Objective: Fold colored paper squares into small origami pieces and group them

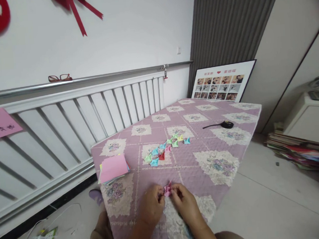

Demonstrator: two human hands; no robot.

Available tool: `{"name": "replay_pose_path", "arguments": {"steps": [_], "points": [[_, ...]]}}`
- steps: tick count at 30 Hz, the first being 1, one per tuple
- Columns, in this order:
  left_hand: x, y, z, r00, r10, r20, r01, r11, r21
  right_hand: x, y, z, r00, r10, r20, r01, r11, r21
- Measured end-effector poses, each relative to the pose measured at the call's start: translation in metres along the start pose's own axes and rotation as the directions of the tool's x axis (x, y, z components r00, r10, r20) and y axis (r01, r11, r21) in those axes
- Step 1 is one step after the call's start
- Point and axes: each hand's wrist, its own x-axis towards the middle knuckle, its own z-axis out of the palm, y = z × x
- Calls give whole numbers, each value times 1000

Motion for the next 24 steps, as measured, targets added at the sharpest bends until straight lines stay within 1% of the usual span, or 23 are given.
{"name": "replay_pose_path", "arguments": {"steps": [4,8,12,15,18,20,21,22,24], "points": [[0,-3,2,1000,13,-21,-14,1000,-4,-6,-6,2,994,-88,59,92,993,-70],[0,-5,2,1000,8,-11,-8,999,-52,-8,-12,2,979,-154,134,176,970,-167],[0,-4,-1,1000,31,4,-30,996,-80,-7,-16,2,966,-201,162,236,940,-245],[-3,-5,-1,998,62,20,-60,993,-103,-6,-16,4,960,-216,177,259,924,-280],[-8,-9,0,998,58,15,-56,992,-111,-6,-12,6,964,-211,163,252,922,-293],[-9,-14,-1,999,35,3,-35,997,-73,-5,-7,8,966,-222,136,252,925,-283],[-8,-17,-3,1000,23,-11,-24,1000,-19,-5,-5,8,966,-229,120,254,928,-272],[-6,-20,-5,1000,14,-22,-13,998,57,-5,-2,9,966,-234,108,254,932,-260],[1,-24,-11,998,-40,-49,50,972,229,-5,3,11,969,-233,83,246,943,-223]]}}
